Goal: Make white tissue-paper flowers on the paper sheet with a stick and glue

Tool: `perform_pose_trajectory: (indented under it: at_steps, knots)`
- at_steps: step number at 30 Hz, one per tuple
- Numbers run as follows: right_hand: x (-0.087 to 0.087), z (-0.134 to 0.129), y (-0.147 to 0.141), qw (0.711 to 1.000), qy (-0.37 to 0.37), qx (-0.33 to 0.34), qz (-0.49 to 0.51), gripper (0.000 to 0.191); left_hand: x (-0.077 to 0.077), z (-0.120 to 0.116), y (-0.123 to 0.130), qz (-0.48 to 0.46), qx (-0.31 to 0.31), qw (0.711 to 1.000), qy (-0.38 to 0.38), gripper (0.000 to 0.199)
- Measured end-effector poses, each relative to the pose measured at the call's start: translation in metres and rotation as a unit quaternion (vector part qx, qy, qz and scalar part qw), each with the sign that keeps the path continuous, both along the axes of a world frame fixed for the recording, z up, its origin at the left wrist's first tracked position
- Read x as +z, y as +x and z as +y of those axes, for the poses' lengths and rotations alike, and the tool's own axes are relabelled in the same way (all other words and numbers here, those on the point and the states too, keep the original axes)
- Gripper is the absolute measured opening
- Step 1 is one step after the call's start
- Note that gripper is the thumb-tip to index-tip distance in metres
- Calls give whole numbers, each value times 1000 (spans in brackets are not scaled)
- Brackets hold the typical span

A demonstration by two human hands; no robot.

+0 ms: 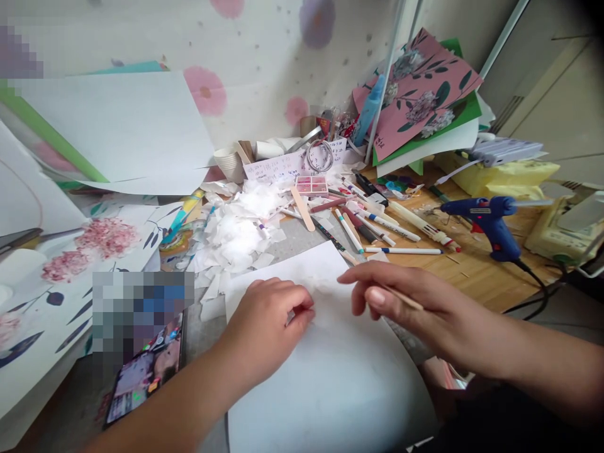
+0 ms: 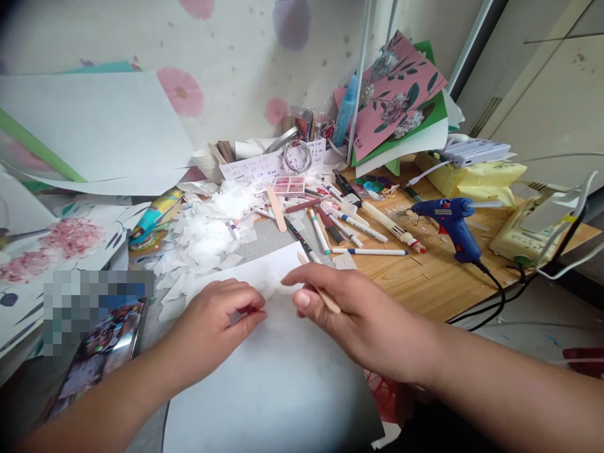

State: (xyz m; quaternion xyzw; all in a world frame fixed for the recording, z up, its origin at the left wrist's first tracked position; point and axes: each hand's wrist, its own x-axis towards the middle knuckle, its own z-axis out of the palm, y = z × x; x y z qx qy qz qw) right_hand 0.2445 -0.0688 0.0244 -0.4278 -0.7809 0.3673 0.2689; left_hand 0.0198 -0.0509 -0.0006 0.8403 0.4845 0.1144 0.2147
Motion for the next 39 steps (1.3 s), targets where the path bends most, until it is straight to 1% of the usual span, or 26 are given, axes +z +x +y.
perform_pose_trajectory:
  at_steps: [2, 4, 6, 7, 10, 14, 19, 25, 35, 39]
  knots:
    - [3, -6, 7, 999, 53, 0, 0, 32, -3, 0, 1, 49, -16, 998, 43, 11]
    - [3, -13, 10, 993, 117, 4, -9, 29, -5, 0, 3, 83, -22, 994, 64, 10]
    - [0, -19, 10, 986, 168, 18, -12, 25, -5, -1, 4, 106, -25, 991, 77, 11]
    - [-3, -21, 9, 983, 182, 29, -15, 22, -5, -1, 5, 112, -25, 990, 82, 12]
    - [-14, -25, 3, 980, 186, 63, -41, 16, -6, -1, 5, 118, -26, 987, 102, 13]
    - [-29, -24, -3, 972, 188, 88, -106, 10, -9, -1, 5, 122, -27, 985, 121, 14]
    - [-38, -23, -5, 953, 231, 109, -163, 17, -11, 0, 4, 113, -42, 984, 134, 12]
    - [-41, -23, -8, 931, 270, 135, -204, 15, -9, 1, 1, 106, -67, 983, 135, 13]
    - [-37, -23, -13, 920, 268, 154, -239, 10, -2, -2, 0, 81, -87, 984, 136, 14]
    - [-36, -22, -11, 920, 277, 147, -234, 12, 1, -2, 0, 88, -97, 984, 122, 17]
